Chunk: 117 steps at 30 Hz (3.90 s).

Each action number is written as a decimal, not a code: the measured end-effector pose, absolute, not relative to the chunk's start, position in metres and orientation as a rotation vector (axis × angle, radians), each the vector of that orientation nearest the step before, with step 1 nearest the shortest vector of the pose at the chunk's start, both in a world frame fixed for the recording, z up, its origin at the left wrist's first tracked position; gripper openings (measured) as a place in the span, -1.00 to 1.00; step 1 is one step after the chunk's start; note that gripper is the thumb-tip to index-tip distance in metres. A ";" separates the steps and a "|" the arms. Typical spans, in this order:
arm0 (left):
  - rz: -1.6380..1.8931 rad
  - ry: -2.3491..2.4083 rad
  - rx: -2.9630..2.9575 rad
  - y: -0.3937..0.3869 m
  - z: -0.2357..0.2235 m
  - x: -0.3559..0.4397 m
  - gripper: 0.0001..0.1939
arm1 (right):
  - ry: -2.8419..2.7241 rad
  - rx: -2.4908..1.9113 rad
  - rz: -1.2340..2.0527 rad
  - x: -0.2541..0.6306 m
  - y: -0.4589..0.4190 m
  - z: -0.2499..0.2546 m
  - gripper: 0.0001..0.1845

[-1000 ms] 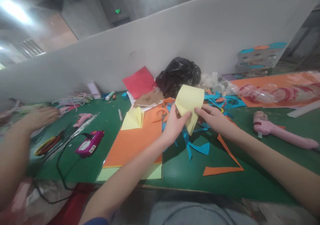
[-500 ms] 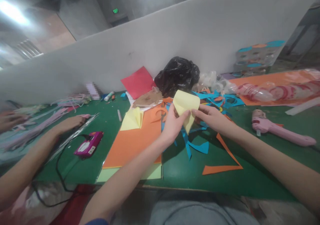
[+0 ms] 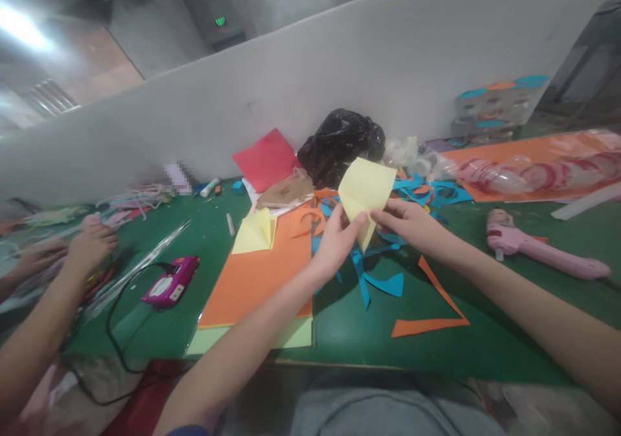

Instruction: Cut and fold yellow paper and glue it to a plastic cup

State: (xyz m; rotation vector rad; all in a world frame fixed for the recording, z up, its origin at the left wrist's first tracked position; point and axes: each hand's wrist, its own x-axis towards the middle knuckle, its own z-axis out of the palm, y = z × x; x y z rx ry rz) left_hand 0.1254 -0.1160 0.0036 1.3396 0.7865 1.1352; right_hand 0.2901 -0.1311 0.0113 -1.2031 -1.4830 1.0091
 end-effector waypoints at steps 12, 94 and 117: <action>0.925 0.831 1.370 -0.119 0.006 0.127 -0.70 | -1.460 -1.221 1.040 0.295 -0.127 0.013 -0.48; 0.614 0.895 1.344 -0.112 0.005 0.121 -0.80 | -1.493 -1.393 0.901 0.318 -0.108 -0.004 -0.36; 0.621 0.899 1.320 -0.114 0.005 0.122 -0.88 | -1.428 -1.388 0.961 0.313 -0.110 0.002 -0.32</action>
